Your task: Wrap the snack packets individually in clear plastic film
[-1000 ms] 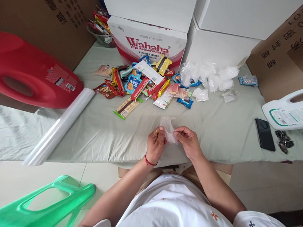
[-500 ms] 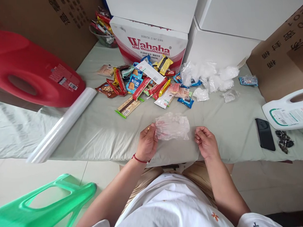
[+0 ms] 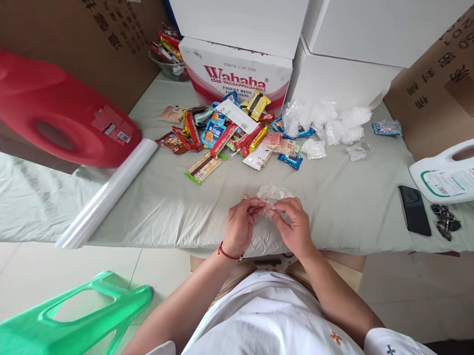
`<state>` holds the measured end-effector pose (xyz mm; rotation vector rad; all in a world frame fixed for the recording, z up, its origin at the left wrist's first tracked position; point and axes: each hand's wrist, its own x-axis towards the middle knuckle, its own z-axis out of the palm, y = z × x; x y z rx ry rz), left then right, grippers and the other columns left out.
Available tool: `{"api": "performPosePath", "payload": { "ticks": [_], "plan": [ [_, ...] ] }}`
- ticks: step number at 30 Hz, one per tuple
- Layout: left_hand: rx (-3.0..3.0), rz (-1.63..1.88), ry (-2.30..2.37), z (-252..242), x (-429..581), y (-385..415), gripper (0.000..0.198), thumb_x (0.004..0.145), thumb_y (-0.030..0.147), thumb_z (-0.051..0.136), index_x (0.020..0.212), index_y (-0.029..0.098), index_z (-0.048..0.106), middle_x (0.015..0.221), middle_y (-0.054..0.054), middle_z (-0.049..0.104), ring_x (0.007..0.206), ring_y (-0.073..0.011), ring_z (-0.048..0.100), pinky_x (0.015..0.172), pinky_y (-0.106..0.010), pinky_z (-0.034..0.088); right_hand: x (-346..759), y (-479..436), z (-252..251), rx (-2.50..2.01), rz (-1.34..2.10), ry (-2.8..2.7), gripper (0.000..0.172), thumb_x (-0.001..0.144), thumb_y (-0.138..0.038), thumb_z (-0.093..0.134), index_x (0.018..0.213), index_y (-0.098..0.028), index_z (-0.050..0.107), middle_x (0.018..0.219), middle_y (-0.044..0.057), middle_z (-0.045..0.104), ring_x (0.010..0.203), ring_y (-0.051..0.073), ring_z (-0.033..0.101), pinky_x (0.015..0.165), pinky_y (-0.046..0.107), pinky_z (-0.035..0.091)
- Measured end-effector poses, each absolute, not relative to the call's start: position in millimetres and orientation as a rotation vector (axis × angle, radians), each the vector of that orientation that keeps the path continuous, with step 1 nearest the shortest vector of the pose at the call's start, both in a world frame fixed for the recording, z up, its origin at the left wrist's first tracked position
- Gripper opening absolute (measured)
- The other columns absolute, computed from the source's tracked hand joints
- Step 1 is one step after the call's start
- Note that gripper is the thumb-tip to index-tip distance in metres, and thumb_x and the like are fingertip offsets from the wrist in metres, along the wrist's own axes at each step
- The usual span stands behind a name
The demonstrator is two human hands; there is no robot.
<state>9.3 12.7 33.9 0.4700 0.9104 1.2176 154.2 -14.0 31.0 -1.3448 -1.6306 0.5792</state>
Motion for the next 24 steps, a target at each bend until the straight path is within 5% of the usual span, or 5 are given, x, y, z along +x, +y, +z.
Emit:
{"api": "performPosePath", "payload": {
  "ticks": [5,9,14,21,24],
  "plan": [
    [0.468,1.207,0.997,24.3,-1.2,15.9,0.025,0.055,0.025,0.093,0.073,0.016,0.077,0.085,-0.003,0.074,0.085,-0.0144,0.066,0.084,-0.027,0.052,167.1,-14.4,30.1,-1.339,1.018,-1.102,0.023,0.093,-0.046,0.070,0.091,-0.023,0.066,0.083,-0.001,0.065,0.076,0.015,0.059,0.073,0.028,0.049],
    [0.517,1.196,1.071,23.1,-13.9,20.5,0.026,0.052,0.019,0.092,0.071,0.016,0.075,0.077,0.000,0.070,0.076,-0.0099,0.060,0.073,-0.021,0.046,189.9,-7.4,41.4,-1.283,1.071,-0.787,0.035,0.084,-0.053,0.078,0.089,-0.024,0.061,0.090,0.000,0.070,0.077,0.014,0.063,0.066,0.025,0.052],
    [0.568,1.154,1.081,22.5,-48.3,32.7,0.029,0.054,0.024,0.090,0.075,0.015,0.072,0.075,-0.001,0.068,0.069,-0.0102,0.056,0.066,-0.023,0.043,225.5,6.4,59.2,-1.339,1.010,-0.616,0.043,0.071,-0.048,0.089,0.085,-0.023,0.057,0.066,-0.007,0.058,0.044,0.004,0.042,0.035,0.015,0.027],
    [1.174,1.445,1.777,24.8,-75.3,23.4,0.018,0.076,0.027,0.076,0.090,0.019,0.068,0.100,-0.005,0.066,0.088,-0.0178,0.061,0.074,-0.028,0.049,222.7,11.1,58.0,-1.269,1.148,-0.482,0.047,0.061,-0.041,0.093,0.081,-0.022,0.056,0.063,-0.008,0.056,0.043,0.002,0.039,0.035,0.011,0.025],
    [1.571,1.511,1.572,40.7,-53.5,3.7,0.005,0.092,0.026,0.064,0.092,0.021,0.065,0.090,-0.002,0.064,0.078,-0.0147,0.058,0.075,-0.029,0.049,210.3,9.5,55.9,-1.254,1.214,-0.462,0.048,0.060,-0.042,0.093,0.081,-0.022,0.055,0.063,-0.008,0.057,0.043,0.002,0.038,0.035,0.011,0.025]
  ]
}}
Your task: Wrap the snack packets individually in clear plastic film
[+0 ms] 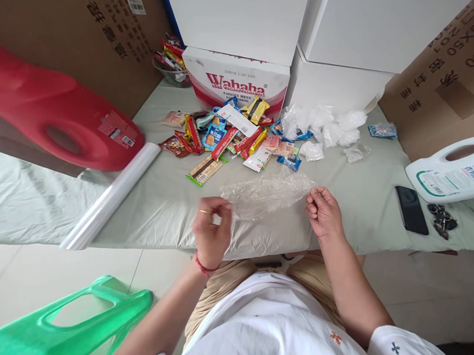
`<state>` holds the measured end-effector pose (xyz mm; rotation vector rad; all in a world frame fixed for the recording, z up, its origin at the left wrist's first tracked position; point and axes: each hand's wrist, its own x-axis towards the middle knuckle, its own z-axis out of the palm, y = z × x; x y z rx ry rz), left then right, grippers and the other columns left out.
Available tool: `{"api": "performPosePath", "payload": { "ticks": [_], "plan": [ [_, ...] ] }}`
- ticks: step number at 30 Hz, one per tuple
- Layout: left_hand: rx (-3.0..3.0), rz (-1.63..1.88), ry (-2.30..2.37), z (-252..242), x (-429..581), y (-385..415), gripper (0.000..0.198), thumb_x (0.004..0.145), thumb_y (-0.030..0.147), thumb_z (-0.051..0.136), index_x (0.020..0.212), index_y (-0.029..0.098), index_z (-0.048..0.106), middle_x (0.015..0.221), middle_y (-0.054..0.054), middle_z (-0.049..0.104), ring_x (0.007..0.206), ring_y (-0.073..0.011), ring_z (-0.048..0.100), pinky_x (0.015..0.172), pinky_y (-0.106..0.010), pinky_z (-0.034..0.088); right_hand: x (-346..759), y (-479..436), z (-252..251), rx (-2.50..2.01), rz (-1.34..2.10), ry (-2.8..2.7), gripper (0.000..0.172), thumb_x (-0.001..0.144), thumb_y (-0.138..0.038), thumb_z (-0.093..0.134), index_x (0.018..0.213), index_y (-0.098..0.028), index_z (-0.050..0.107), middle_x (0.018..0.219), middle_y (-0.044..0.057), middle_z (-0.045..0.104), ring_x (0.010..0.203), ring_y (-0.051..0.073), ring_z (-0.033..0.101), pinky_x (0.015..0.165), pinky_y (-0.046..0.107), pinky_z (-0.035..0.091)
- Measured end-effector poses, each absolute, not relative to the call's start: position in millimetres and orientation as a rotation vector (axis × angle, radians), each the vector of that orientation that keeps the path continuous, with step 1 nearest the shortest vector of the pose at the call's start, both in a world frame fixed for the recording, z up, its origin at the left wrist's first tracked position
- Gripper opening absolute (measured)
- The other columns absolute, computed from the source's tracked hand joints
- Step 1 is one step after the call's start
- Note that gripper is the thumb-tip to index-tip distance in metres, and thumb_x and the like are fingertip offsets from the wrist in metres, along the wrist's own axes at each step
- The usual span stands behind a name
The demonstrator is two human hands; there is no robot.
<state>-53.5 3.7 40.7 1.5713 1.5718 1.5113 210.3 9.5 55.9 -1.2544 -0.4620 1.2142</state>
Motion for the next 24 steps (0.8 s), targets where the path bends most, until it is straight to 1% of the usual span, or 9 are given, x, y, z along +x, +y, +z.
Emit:
{"api": "performPosePath", "payload": {
  "ticks": [3,7,10,12,14,17,20,22,24],
  "plan": [
    [1.755,1.315,1.202,53.0,-15.3,-7.0,0.013,0.097,0.032,0.059,0.097,0.021,0.065,0.094,-0.006,0.067,0.086,-0.0177,0.061,0.074,-0.030,0.049,196.0,5.3,56.7,-1.247,1.232,-0.508,0.048,0.064,-0.046,0.092,0.082,-0.022,0.054,0.064,-0.008,0.057,0.043,0.002,0.037,0.035,0.012,0.025],
    [1.536,1.154,1.185,52.7,38.9,2.5,0.031,0.096,0.049,0.058,0.104,0.020,0.064,0.103,-0.009,0.066,0.090,-0.0199,0.062,0.075,-0.032,0.049,176.3,-3.9,59.2,-1.205,1.280,-0.668,0.043,0.075,-0.052,0.086,0.086,-0.023,0.055,0.059,-0.010,0.054,0.041,0.003,0.038,0.036,0.014,0.027],
    [1.233,1.075,1.113,45.4,65.4,14.8,0.038,0.093,0.058,0.060,0.086,0.021,0.060,0.082,-0.003,0.062,0.074,-0.0166,0.058,0.069,-0.030,0.046,168.8,-9.3,61.4,-1.162,1.348,-0.735,0.043,0.079,-0.055,0.083,0.085,-0.024,0.054,0.054,-0.011,0.047,0.039,0.004,0.035,0.036,0.015,0.026],
    [1.039,1.074,1.026,40.5,70.7,20.2,0.043,0.092,0.060,0.060,0.076,0.021,0.056,0.070,0.001,0.056,0.064,-0.0136,0.051,0.064,-0.028,0.043,170.4,-11.2,63.2,-1.159,1.390,-0.726,0.044,0.078,-0.055,0.083,0.085,-0.024,0.053,0.058,-0.010,0.051,0.039,0.003,0.034,0.036,0.016,0.024],
    [0.924,1.125,0.997,37.4,64.6,22.9,0.043,0.089,0.059,0.064,0.073,0.020,0.056,0.068,0.003,0.054,0.062,-0.0114,0.046,0.062,-0.026,0.040,177.6,-11.8,64.6,-1.166,1.403,-0.698,0.044,0.076,-0.053,0.085,0.086,-0.024,0.054,0.062,-0.009,0.054,0.041,0.003,0.035,0.038,0.016,0.024],
    [0.803,1.200,1.000,40.4,37.6,23.5,0.039,0.083,0.055,0.074,0.074,0.020,0.059,0.075,0.001,0.059,0.071,-0.0112,0.052,0.066,-0.023,0.044,197.4,-10.4,65.5,-1.163,1.315,-0.667,0.038,0.076,-0.047,0.087,0.084,-0.023,0.058,0.067,-0.006,0.056,0.051,0.005,0.043,0.045,0.015,0.034],
    [0.632,1.147,0.894,53.4,-0.1,21.3,0.040,0.075,0.051,0.084,0.076,0.020,0.059,0.087,-0.002,0.063,0.090,-0.0161,0.064,0.076,-0.026,0.053,223.9,-6.4,66.7,-1.147,1.190,-0.616,0.033,0.072,-0.040,0.090,0.081,-0.023,0.063,0.083,-0.003,0.061,0.070,0.008,0.055,0.062,0.018,0.050],
    [0.578,1.058,0.817,64.0,-24.5,19.4,0.041,0.074,0.048,0.087,0.076,0.019,0.058,0.087,-0.002,0.063,0.089,-0.0185,0.068,0.073,-0.029,0.057,242.2,-3.2,69.8,-1.161,1.174,-0.578,0.034,0.068,-0.038,0.093,0.080,-0.023,0.065,0.095,-0.001,0.064,0.081,0.011,0.060,0.072,0.023,0.057],
    [0.580,0.983,0.784,72.8,-44.9,18.8,0.040,0.075,0.046,0.087,0.075,0.018,0.058,0.085,-0.003,0.063,0.080,-0.0183,0.069,0.062,-0.026,0.055,258.7,0.4,75.2,-1.204,1.208,-0.576,0.037,0.065,-0.039,0.094,0.080,-0.023,0.065,0.099,0.001,0.067,0.082,0.013,0.062,0.073,0.027,0.060]
  ]
}}
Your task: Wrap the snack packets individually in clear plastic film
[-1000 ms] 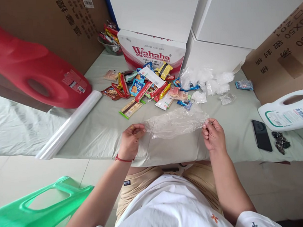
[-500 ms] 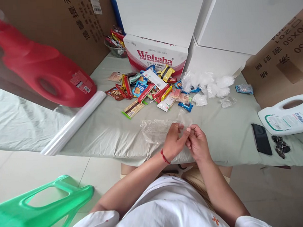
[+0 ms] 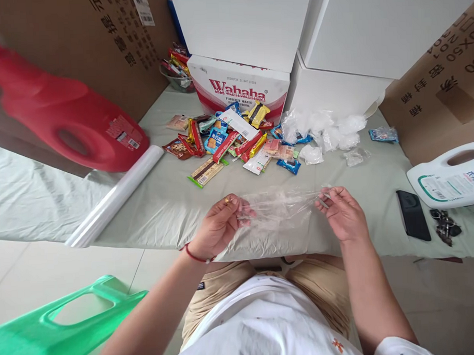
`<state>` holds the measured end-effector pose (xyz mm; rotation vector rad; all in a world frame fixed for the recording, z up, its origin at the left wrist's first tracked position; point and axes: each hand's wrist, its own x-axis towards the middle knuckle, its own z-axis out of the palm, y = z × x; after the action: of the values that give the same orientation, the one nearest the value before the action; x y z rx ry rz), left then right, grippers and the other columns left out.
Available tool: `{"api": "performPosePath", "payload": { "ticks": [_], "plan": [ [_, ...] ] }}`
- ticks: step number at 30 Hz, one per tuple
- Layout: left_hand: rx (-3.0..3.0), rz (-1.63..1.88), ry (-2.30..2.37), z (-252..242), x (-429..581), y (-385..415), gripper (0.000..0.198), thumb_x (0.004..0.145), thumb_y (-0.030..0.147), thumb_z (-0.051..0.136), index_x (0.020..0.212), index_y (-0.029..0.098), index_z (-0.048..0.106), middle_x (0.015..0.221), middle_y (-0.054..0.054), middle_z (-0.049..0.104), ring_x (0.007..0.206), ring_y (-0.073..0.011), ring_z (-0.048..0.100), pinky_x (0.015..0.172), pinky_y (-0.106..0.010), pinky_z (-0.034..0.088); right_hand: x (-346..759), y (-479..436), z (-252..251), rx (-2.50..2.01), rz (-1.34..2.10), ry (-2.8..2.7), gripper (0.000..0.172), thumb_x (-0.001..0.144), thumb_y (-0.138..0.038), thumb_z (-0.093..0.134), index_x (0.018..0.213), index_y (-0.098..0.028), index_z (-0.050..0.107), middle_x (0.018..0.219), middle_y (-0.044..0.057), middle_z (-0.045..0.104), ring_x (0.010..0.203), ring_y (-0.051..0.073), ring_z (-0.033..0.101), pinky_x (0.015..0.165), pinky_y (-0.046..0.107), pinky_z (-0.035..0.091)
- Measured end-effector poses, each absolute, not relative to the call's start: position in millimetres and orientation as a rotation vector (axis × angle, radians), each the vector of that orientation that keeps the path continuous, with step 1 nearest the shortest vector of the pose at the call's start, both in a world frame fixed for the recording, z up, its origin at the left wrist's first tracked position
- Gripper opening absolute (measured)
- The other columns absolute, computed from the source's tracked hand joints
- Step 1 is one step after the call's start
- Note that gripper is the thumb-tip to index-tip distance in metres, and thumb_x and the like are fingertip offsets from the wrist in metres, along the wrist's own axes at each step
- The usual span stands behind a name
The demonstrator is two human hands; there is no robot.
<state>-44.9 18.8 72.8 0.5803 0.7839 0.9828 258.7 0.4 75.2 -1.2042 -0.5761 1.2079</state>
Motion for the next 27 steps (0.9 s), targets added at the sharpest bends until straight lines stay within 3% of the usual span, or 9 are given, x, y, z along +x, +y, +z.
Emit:
{"api": "performPosePath", "payload": {
  "ticks": [5,8,12,16,21,27],
  "plan": [
    [0.682,0.826,0.844,78.7,-74.5,32.4,0.041,0.076,0.047,0.087,0.077,0.016,0.060,0.080,-0.003,0.065,0.053,-0.0089,0.059,0.043,-0.020,0.042,286.6,22.5,90.0,-1.341,1.348,-0.792,0.039,0.066,-0.044,0.094,0.080,-0.020,0.066,0.080,0.001,0.068,0.058,0.009,0.054,0.050,0.020,0.051],
    [0.708,0.813,0.892,72.6,-77.2,49.7,0.045,0.072,0.047,0.089,0.078,0.018,0.056,0.071,0.001,0.061,0.044,-0.0046,0.048,0.037,-0.017,0.029,290.7,50.3,89.9,-1.362,1.373,-0.865,0.042,0.063,-0.045,0.096,0.078,-0.020,0.065,0.077,0.000,0.069,0.056,0.008,0.053,0.047,0.018,0.049],
    [0.646,0.938,1.026,59.1,-62.6,70.9,0.041,0.075,0.043,0.084,0.080,0.020,0.051,0.060,0.006,0.055,0.037,-0.0035,0.036,0.035,-0.017,0.016,271.6,80.9,77.2,-1.369,1.346,-0.767,0.050,0.066,-0.059,0.090,0.087,-0.021,0.066,0.085,0.005,0.075,0.073,0.016,0.069,0.058,0.024,0.059],
    [0.536,1.128,1.223,44.5,-42.0,79.9,0.028,0.086,0.038,0.069,0.080,0.023,0.047,0.054,0.009,0.048,0.036,-0.0047,0.030,0.037,-0.019,0.017,228.0,72.7,56.3,-1.402,1.455,-0.545,0.070,0.072,-0.085,0.070,0.107,-0.024,0.065,0.094,0.011,0.078,0.090,0.026,0.075,0.062,0.037,0.064],
    [0.594,1.191,1.256,30.4,-38.3,76.3,0.024,0.090,0.039,0.063,0.082,0.024,0.046,0.053,0.009,0.047,0.037,-0.0059,0.029,0.038,-0.020,0.022,187.6,42.8,34.7,-1.419,1.479,-0.606,0.060,0.053,-0.062,0.095,0.088,-0.020,0.071,0.083,0.005,0.075,0.072,0.016,0.069,0.060,0.024,0.060],
    [0.746,1.015,1.315,28.6,-79.9,88.9,0.026,0.086,0.040,0.070,0.082,0.023,0.051,0.050,0.009,0.043,0.036,-0.0061,0.027,0.037,-0.020,0.014,219.6,35.9,42.5,-1.427,1.355,-0.589,0.048,0.051,-0.049,0.097,0.076,-0.018,0.071,0.064,-0.003,0.062,0.051,0.006,0.050,0.039,0.015,0.044]
  ]
}}
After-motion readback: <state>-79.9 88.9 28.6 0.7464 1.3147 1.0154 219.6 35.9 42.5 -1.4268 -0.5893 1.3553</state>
